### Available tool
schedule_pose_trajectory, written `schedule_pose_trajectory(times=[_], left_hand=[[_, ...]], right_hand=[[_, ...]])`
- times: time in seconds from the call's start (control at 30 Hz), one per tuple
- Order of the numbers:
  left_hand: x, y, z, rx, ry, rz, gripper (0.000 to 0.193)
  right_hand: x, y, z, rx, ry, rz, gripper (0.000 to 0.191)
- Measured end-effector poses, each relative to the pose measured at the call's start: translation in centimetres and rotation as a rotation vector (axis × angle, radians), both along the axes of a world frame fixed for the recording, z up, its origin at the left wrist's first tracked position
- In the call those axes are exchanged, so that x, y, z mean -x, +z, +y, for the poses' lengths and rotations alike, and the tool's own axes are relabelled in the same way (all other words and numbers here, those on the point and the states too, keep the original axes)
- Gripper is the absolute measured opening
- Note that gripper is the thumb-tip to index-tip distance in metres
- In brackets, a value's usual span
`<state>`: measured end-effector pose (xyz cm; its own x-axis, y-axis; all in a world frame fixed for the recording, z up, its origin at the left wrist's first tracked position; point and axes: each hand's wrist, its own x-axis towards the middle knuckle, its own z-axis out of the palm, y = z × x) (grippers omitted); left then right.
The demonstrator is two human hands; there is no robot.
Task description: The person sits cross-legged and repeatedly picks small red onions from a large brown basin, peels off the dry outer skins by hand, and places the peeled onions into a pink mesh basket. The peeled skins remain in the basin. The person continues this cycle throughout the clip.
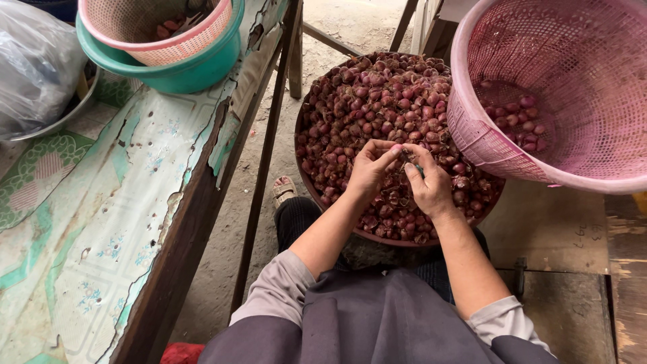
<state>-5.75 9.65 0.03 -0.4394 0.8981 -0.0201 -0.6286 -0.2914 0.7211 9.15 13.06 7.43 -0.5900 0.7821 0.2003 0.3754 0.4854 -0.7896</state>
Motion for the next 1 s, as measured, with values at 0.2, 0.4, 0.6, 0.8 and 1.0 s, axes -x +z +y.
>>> schedule_pose_trajectory(times=[0.2,0.4,0.6,0.8,1.0], left_hand=[[0.5,1.1,-0.7,0.147,0.128,0.402,0.021],[-0.6,1.0,-0.9,0.057,0.096,0.171,0.015],[-0.7,0.7,-0.5,-0.041,0.043,0.11,0.018],[0.4,-0.3,0.0,-0.059,-0.018,-0.039,0.027],[0.2,-0.8,0.1,0.047,0.05,0.144,0.021]], right_hand=[[0.9,-0.2,-0.1,-0.245,0.127,0.29,0.033],[0.9,-2.5,1.0,0.007,-0.044,0.102,0.026],[0.7,-2.9,2.6,0.092,0.071,0.245,0.029],[-0.6,-0.7,1.6,0.132,0.052,0.061,0.043],[0.1,-1.4,1.3,0.126,0.113,0.191,0.035]])
